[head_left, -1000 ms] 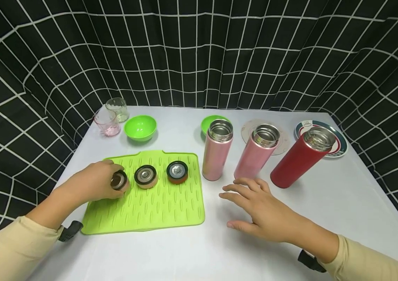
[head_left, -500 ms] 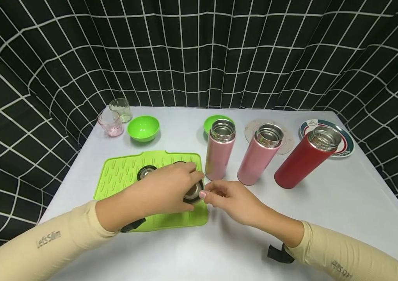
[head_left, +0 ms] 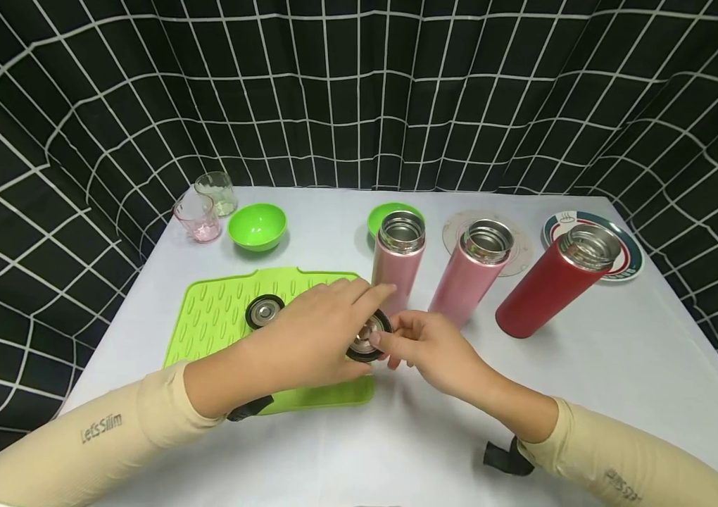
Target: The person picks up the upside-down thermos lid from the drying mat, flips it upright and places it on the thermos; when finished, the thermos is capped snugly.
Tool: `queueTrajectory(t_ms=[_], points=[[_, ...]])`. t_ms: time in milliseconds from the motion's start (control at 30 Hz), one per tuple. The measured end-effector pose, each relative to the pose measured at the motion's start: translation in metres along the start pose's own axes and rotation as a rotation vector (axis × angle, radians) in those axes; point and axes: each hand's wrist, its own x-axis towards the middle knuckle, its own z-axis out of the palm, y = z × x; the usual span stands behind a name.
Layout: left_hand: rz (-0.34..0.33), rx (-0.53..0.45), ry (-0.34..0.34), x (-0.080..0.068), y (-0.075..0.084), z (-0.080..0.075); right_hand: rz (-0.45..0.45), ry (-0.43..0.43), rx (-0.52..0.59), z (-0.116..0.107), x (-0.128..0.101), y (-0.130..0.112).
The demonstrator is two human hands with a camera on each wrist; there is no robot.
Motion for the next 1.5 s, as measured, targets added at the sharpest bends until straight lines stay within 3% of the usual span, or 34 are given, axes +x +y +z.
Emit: queueTrajectory(t_ms=[100, 233, 300, 400, 500, 600, 700, 833, 967, 1100, 1233, 1367, 1500], points=[[-0.077, -0.139, 0.059, -0.002, -0.002, -0.003, -0.173, 0.113, -0.073, -0.005, -0.002, -0.003], [-0.247, -0.416, 0.113, -0.005, -0.006, -0.004, -0.614, 0.297, -0.303, -0.010, -0.004, -0.004], [-0.292, -0.559, 0.123, -0.006, -0.010, -0.002, -0.838, 0.385, -0.434, -0.012, -0.004, -0.007], [-0.283, -0.739, 0.123, -0.006, -0.014, 0.002, -1.072, 0.477, -0.562, -0.014, -0.003, -0.011], [-0.247, -0.844, 0.135, -0.005, -0.016, 0.006, -1.154, 0.533, -0.604, -0.015, -0.002, -0.013], [-0.221, -0.837, 0.204, 0.001, -0.020, 0.003, -1.117, 0.586, -0.577, -0.012, 0.001, -0.009], [-0.209, -0.807, 0.305, 0.013, -0.026, -0.009, -1.005, 0.636, -0.478, -0.004, 0.004, 0.000], [-0.196, -0.761, 0.424, 0.039, -0.038, -0.028, -0.766, 0.634, -0.296, 0.011, 0.011, 0.012], [-0.192, -0.686, 0.486, 0.068, -0.045, -0.033, -0.474, 0.609, -0.141, 0.020, 0.024, 0.019], [-0.216, -0.660, 0.494, 0.088, -0.048, -0.026, -0.247, 0.572, 0.058, 0.024, 0.042, 0.026], [-0.223, -0.657, 0.471, 0.097, -0.051, -0.016, -0.122, 0.526, 0.236, 0.024, 0.059, 0.035], [-0.209, -0.648, 0.438, 0.099, -0.053, -0.008, -0.078, 0.503, 0.303, 0.022, 0.066, 0.036], [-0.192, -0.652, 0.406, 0.100, -0.057, -0.002, -0.091, 0.512, 0.278, 0.021, 0.071, 0.040]])
